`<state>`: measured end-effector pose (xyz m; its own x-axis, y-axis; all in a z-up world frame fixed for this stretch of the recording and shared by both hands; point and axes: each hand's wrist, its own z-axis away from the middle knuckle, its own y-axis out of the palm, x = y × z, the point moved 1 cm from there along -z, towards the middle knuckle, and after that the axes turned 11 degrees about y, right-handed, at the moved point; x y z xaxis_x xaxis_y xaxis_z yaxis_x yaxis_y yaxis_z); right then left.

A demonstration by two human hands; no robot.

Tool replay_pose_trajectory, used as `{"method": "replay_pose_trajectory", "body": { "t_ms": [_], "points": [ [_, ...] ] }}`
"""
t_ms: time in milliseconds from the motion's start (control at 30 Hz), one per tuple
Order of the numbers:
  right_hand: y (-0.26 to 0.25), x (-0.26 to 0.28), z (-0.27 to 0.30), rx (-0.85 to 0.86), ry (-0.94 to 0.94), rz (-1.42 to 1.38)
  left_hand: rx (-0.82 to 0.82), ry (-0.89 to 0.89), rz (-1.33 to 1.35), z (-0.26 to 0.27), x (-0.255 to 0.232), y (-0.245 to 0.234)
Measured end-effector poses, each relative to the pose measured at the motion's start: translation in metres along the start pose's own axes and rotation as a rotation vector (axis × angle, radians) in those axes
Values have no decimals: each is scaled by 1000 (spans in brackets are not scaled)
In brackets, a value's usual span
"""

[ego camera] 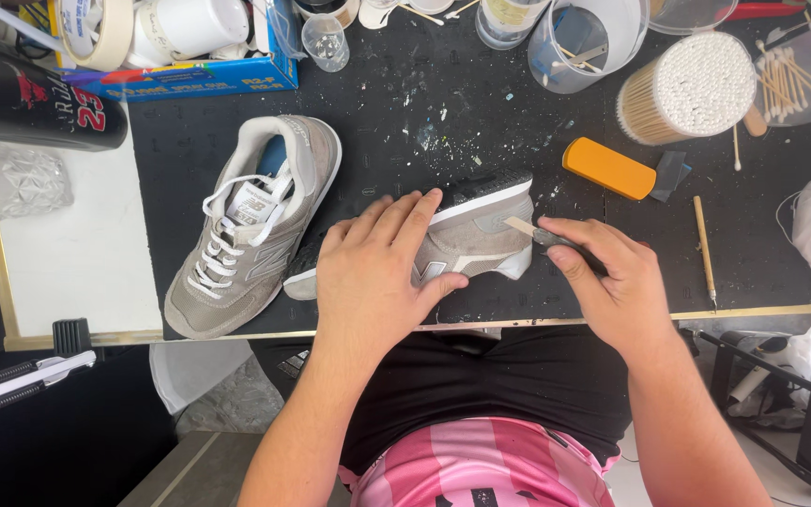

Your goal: The person uses a small metal tool to scrape and clean the surface of a grey New Balance sneaker. They work on the heel and side panels, removing debris and smoothing the material. The person rotates the shoe to access different areas and occasionally wipes the surface with their fingers.

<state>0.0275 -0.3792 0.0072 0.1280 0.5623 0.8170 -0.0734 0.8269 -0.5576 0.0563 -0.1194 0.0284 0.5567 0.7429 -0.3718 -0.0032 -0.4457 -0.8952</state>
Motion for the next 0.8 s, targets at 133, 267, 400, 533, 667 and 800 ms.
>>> {"method": "replay_pose_trajectory", "body": {
  "t_ms": [133,267,400,533,667,800],
  "points": [
    [7,21,-7,8,1,91,-84,-133,-7,-2,-6,5],
    [11,33,-16,24,23,196,-182,-245,-46,7,-11,8],
    [12,37,-24,23,-114,138,-178,-266,-64,3,-9,3],
    [12,16,-21,81,62,-108,-7,-257,-20,-8,2,-3],
    [20,-27,-18,146,85,-709,11,-255,153,-16,13,-4],
    [24,-54,-10,209,203,-996,-43,-228,174,-15,12,2]
  ]
}}
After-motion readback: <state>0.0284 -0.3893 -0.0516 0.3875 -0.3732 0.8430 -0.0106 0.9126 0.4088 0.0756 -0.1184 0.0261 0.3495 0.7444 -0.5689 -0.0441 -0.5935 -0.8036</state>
